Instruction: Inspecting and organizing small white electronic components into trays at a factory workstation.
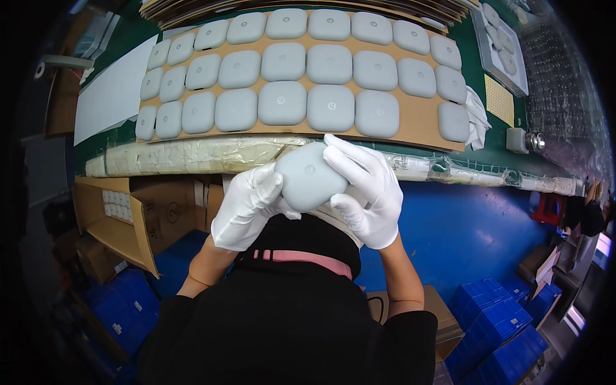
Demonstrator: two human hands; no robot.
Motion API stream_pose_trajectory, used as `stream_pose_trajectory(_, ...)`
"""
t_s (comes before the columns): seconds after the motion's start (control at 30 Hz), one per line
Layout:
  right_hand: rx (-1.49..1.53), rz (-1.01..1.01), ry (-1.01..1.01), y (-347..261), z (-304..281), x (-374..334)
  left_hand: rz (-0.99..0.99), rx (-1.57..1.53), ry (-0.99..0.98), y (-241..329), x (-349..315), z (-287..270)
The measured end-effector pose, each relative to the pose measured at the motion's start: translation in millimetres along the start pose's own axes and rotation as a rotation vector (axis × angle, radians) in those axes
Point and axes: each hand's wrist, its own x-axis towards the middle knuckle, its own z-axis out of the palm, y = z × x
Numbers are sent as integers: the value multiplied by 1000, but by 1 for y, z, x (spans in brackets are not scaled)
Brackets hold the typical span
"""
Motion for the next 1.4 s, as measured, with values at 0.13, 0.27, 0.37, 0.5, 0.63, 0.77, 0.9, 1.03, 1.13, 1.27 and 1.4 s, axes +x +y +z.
stream_pose_trajectory(0.13,-163,-87,29,2,0,-4,123,343,115,0,-4,2)
stream_pose_trajectory(0.27,-183,-92,30,-5,4,-2,212,439,231,-7,-9,9)
stream_pose_trajectory(0.37,-249,-134,45,-7,8,1,249,503,262,-6,-11,10)
stream_pose_trajectory(0.5,-423,-258,89,-8,11,3,273,601,242,-2,-12,9)
stream_pose_trajectory(0.63,-581,-278,52,-14,7,-3,170,478,173,-1,-8,9)
stream_pose_trajectory(0.77,-158,474,178,-30,15,-7,181,298,109,-2,-9,-4)
stream_pose_trajectory(0.9,198,743,212,-29,16,-1,494,491,169,-14,3,-11)
stream_pose_trajectory(1.03,476,790,203,-28,17,2,768,762,201,-20,13,-11)
stream_pose_trajectory(1.13,689,871,200,-30,20,2,651,813,45,-20,15,-11)
stream_pose_trajectory(1.27,857,858,231,-35,24,6,606,858,61,-21,15,-15)
stream_pose_trajectory(1.4,946,827,213,-38,23,7,586,909,77,-20,14,-16)
